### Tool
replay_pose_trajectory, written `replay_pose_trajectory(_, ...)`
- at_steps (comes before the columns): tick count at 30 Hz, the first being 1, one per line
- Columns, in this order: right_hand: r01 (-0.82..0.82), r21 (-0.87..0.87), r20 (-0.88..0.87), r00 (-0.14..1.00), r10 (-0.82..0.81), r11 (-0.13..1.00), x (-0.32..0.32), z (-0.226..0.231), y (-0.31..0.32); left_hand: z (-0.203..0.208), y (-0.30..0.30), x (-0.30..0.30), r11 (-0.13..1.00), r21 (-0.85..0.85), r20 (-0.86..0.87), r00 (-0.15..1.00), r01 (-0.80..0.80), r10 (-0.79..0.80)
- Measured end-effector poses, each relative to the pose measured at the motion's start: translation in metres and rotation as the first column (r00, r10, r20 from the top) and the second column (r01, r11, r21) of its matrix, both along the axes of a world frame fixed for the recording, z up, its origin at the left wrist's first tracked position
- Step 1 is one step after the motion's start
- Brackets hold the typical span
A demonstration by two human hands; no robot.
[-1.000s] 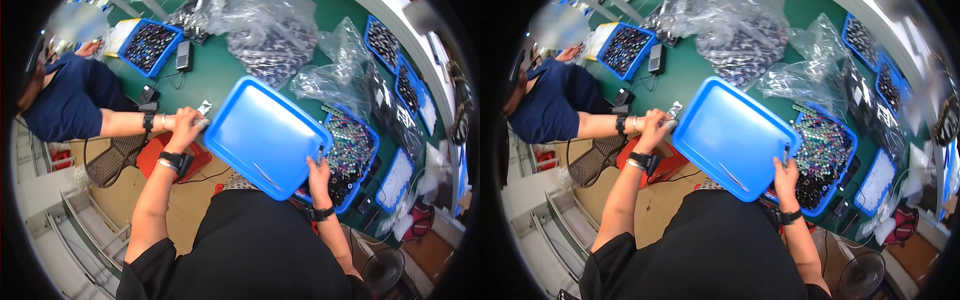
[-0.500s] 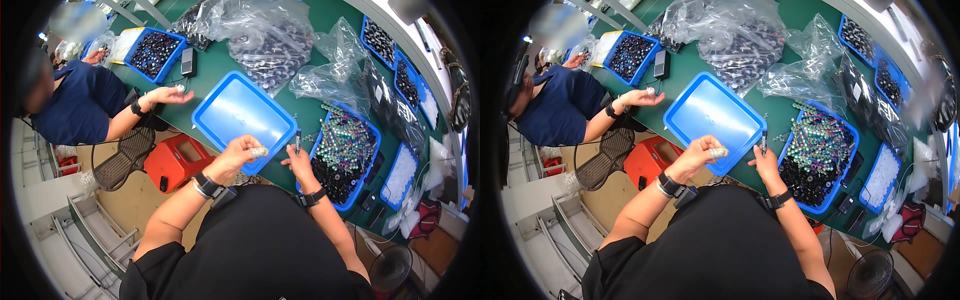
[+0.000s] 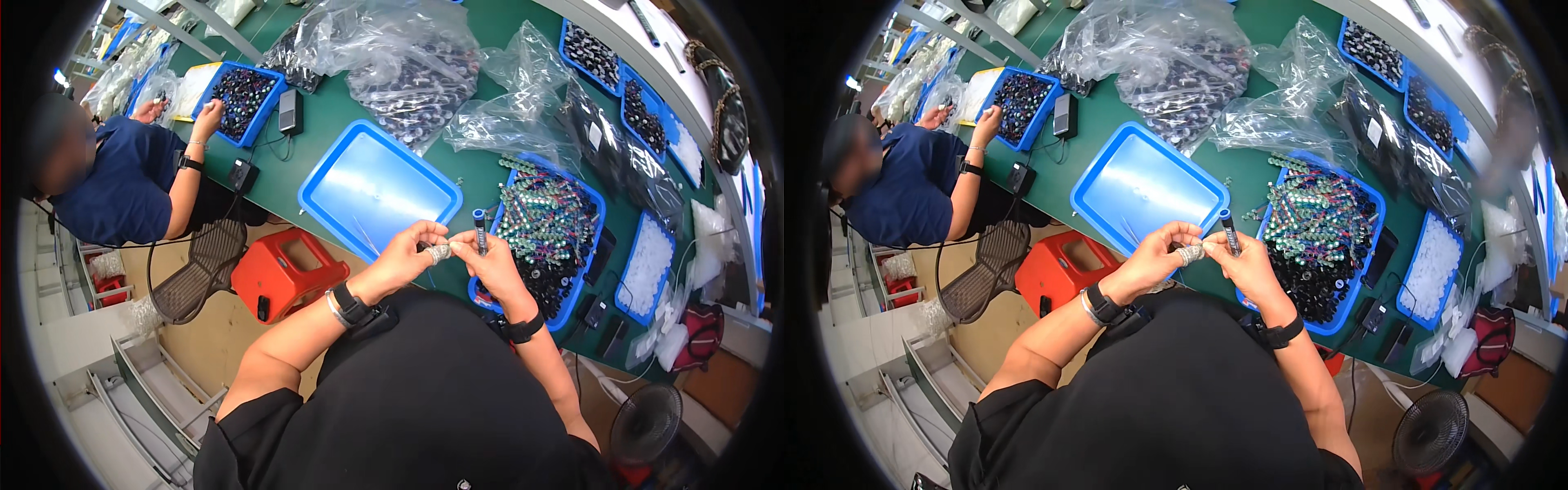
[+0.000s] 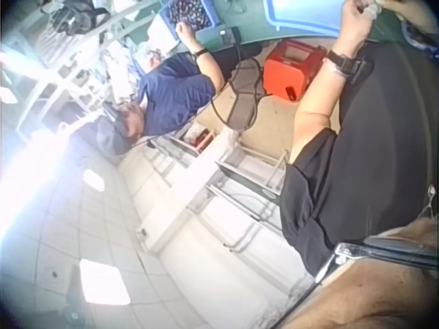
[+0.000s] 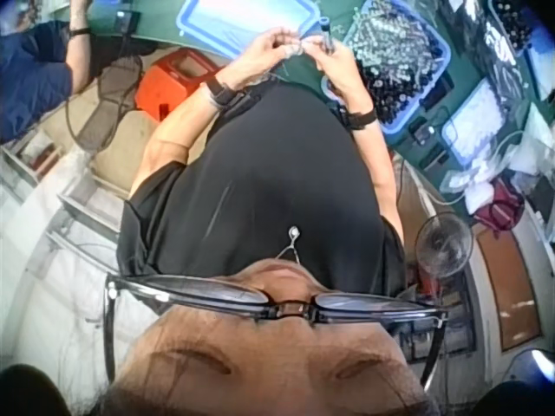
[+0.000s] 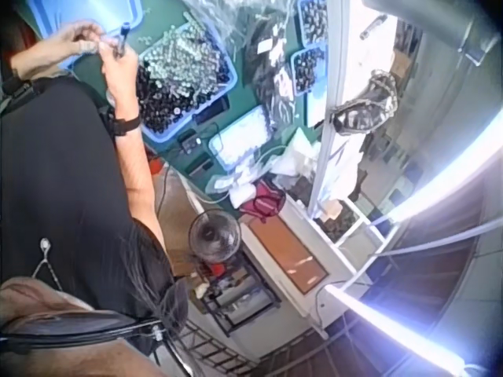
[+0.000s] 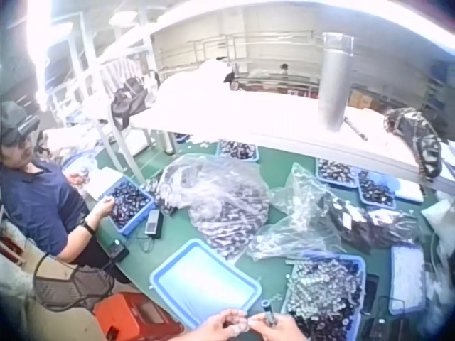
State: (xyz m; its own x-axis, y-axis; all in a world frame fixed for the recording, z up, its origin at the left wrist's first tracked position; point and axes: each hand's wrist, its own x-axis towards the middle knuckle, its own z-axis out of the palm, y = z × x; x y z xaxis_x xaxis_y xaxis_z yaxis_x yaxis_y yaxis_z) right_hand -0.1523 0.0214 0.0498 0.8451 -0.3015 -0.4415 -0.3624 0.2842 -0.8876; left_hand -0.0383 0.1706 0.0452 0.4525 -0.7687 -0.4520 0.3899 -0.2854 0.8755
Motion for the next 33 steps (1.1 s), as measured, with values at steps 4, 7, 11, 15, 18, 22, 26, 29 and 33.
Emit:
replay_pose_trajectory(4,0.074,0.003,0.037,0.997,-0.075,0.997,-0.010,0.000,-0.004,-0.008,-0.010,-0.008,0.998,-0.062,0.078,0.997,0.001,0.003)
replay_pose_trajectory(7,0.128,-0.051,0.077,0.989,-0.123,0.991,-0.014,0.004,-0.008,0.010,-0.023,-0.013,1.000,-0.022,0.107,0.994,-0.017,0.019)
replay_pose_trajectory(11,0.172,-0.184,0.159,0.977,-0.143,0.968,-0.018,0.001,-0.019,0.016,-0.035,-0.015,0.998,0.001,0.025,0.998,-0.060,0.060)
replay_pose_trajectory(15,0.403,-0.503,0.179,0.914,-0.364,0.765,-0.041,0.076,-0.092,0.017,-0.040,-0.014,0.993,-0.012,-0.064,0.991,-0.117,0.116)
replay_pose_trajectory(18,0.690,-0.655,0.445,0.683,-0.579,0.310,-0.092,0.123,-0.193,0.015,-0.037,-0.010,0.981,-0.048,-0.160,0.971,-0.186,0.177)
replay_pose_trajectory(22,0.536,-0.706,0.699,0.421,-0.578,-0.462,-0.172,0.165,-0.343,0.000,-0.024,-0.006,0.962,-0.039,-0.243,0.936,-0.270,0.253)
replay_pose_trajectory(26,0.195,-0.812,0.511,0.694,-0.508,-0.550,-0.201,0.184,-0.436,-0.004,-0.019,-0.009,0.965,0.000,-0.259,0.933,-0.261,0.252)
replay_pose_trajectory(29,-0.099,-0.909,0.222,0.706,-0.672,-0.405,-0.204,0.175,-0.480,0.007,-0.021,-0.017,0.972,-0.007,-0.248,0.942,-0.233,0.224)
replay_pose_trajectory(33,-0.185,-0.980,-0.067,0.640,-0.765,-0.070,-0.199,0.192,-0.473,0.024,-0.032,-0.025,0.978,0.023,-0.115,0.971,-0.208,0.209)
